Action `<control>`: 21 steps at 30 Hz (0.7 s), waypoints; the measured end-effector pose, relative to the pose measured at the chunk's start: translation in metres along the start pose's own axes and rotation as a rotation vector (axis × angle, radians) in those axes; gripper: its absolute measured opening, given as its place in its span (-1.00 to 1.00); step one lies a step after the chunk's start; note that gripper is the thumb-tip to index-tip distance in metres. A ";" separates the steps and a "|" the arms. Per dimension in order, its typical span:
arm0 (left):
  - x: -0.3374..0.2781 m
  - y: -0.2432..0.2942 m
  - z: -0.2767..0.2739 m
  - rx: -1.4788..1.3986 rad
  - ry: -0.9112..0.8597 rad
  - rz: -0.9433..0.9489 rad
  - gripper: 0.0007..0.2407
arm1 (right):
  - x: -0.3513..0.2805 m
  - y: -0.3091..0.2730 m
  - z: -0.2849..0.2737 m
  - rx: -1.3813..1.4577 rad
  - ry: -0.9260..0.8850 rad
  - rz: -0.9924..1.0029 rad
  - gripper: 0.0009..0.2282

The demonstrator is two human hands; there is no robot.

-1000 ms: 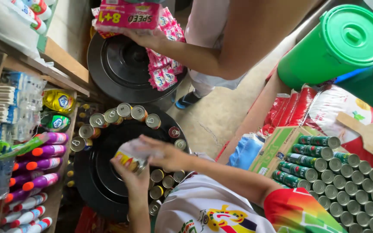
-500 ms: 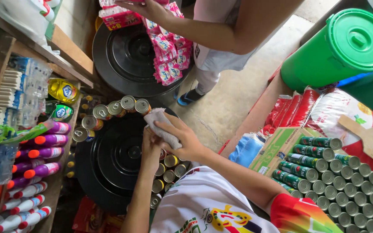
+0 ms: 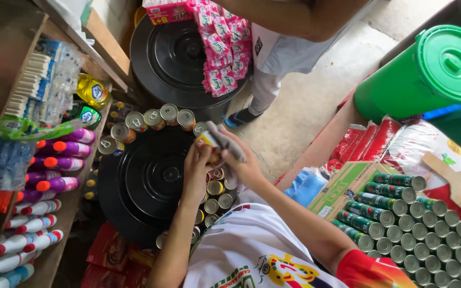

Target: Cleaning canned goods with a cloth and placing them on shelves in a grocery store.

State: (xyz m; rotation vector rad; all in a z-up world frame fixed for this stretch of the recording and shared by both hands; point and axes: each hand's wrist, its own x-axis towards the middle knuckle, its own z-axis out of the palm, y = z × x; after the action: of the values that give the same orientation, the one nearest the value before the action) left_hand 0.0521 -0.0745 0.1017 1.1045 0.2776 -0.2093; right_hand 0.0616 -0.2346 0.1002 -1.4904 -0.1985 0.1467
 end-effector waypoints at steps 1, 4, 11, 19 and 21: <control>0.000 -0.001 -0.002 -0.036 0.051 -0.013 -0.62 | -0.002 -0.001 0.005 -0.223 -0.014 -0.175 -0.48; 0.024 -0.059 -0.048 -0.365 -0.061 -0.030 -0.61 | -0.001 -0.019 0.016 -0.579 -0.103 -0.435 -0.46; 0.013 -0.033 -0.033 -0.319 0.000 -0.085 -0.45 | 0.046 -0.034 0.030 -0.546 -0.242 -0.470 -0.44; -0.002 0.007 -0.050 -0.018 -0.054 0.201 -0.36 | 0.100 0.063 0.038 0.827 -0.423 0.700 -0.46; 0.004 -0.002 -0.059 0.054 0.029 0.289 -0.36 | 0.100 0.055 0.049 0.905 -0.443 0.677 -0.44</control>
State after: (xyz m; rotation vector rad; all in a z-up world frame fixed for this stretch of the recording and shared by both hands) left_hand 0.0481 -0.0221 0.0744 1.1879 0.1361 0.0572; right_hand 0.1492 -0.1608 0.0525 -0.5502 0.0378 0.9812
